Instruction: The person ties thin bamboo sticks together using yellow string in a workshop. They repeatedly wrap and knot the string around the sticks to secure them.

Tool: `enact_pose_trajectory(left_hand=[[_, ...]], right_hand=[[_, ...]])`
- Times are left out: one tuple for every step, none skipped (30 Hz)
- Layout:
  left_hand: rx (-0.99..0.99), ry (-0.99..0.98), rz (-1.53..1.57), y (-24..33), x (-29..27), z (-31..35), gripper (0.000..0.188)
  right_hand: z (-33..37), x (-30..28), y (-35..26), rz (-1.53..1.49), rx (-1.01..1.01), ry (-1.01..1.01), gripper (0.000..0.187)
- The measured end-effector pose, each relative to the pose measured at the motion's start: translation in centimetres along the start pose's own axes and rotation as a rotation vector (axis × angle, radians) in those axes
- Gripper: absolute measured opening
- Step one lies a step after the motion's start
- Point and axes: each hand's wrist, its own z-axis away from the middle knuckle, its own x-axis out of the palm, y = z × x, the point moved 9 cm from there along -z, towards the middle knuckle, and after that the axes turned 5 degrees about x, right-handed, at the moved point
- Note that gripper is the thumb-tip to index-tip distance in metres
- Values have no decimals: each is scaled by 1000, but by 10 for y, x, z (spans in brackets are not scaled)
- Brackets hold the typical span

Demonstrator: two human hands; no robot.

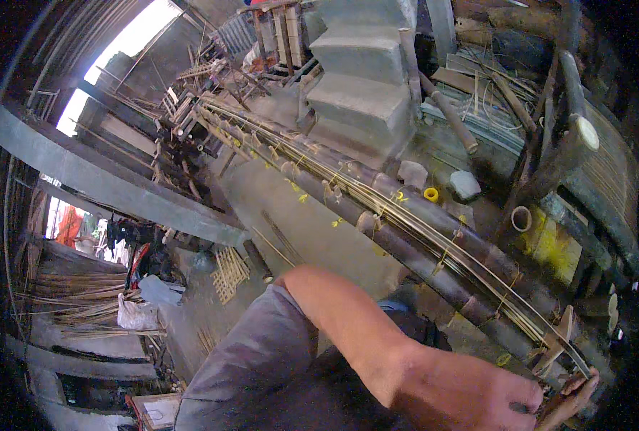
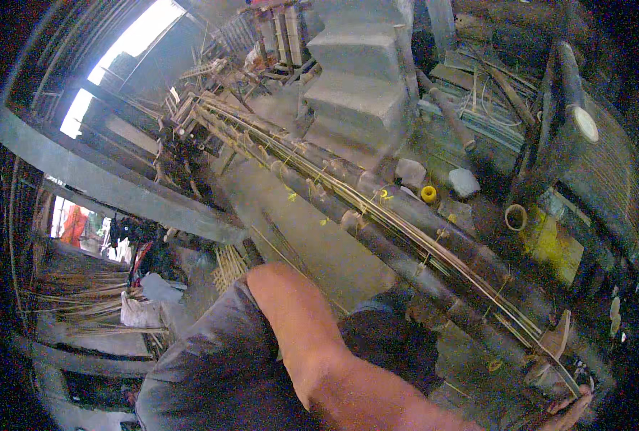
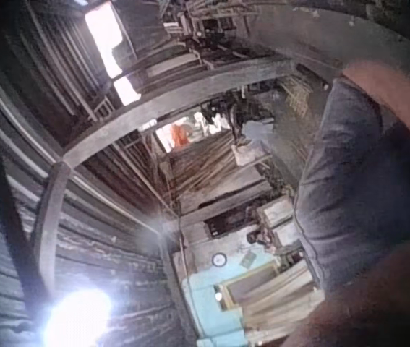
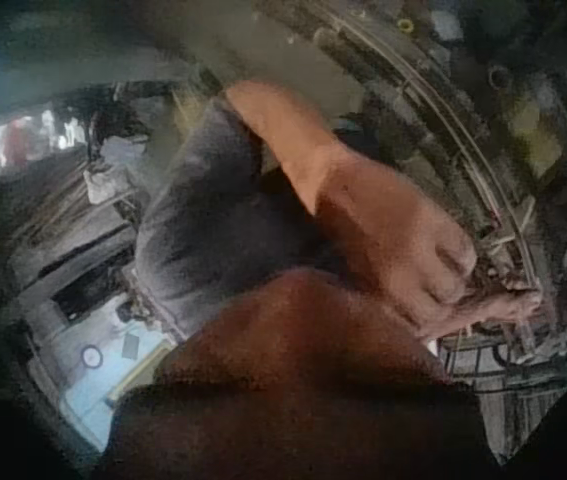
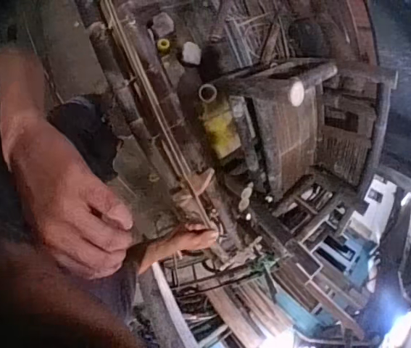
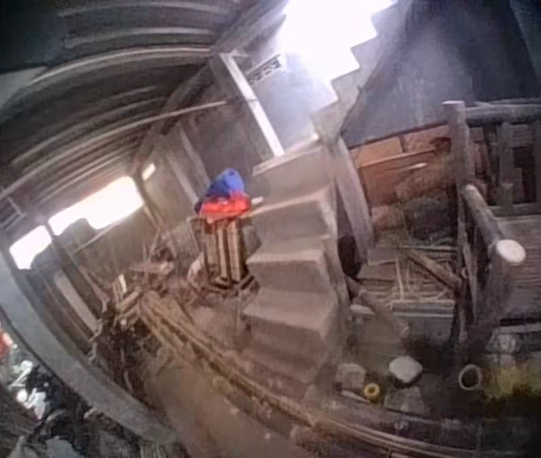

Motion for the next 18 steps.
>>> enact_pose_trajectory(left_hand=[[-78, -37, 25, -9, 15, 12, 26], [-166, -73, 44, -18, 30, 25, 31], [-231, -72, 47, -44, 28, 43, 40], [-320, -60, 46, -77, 22, 62, 49], [-419, -67, 36, -106, 22, 78, 58], [-565, -128, 22, -135, 40, 106, 61], [-693, -197, 23, -152, 62, 134, 65], [-851, -219, 109, -170, 86, 160, 53], [-917, -288, 152, -183, 101, 187, 46], [-1033, -284, 261, -198, 118, 226, 35], [-1027, -295, 167, -215, 129, 245, 33], [-897, -54, 212, -225, 133, 259, 36], [-1038, -259, 361, -233, 149, 260, 49], [-994, -299, 432, -231, 155, 265, 52], [-942, -334, 488, -235, 167, 262, 55], [-966, -386, 453, -239, 175, 266, 53], [-977, -446, 421, -242, 180, 267, 50], [-990, -500, 386, -242, 183, 268, 48]], right_hand=[[3, -4, -2, 106, -53, -6, 65], [4, -4, -5, 212, -106, -20, 72], [17, -19, -14, 319, -152, 35, 78], [13, -15, -3, 81, -34, -142, 67], [7, -10, 9, -176, 91, -327, 56], [8, -8, 10, -235, 113, -316, 51], [19, -2, 5, -180, 26, -99, 46], [34, 6, -4, -43, -131, 130, 41], [44, 36, -18, -36, -270, 223, 37], [48, 87, -28, -801, -38, -148, 22], [64, 121, -37, -1573, 357, -235, 24], [84, 142, -98, -1449, 23, -525, 30], [104, 144, -122, -1349, -45, -412, 37], [128, 154, -151, -920, -376, -502, 38], [159, 160, -174, -540, -730, -461, 38], [176, 175, -182, -267, -903, -560, 37], [196, 186, -187, -14, -1107, -626, 35], [192, 183, -178, 3, -1170, -461, 35]])
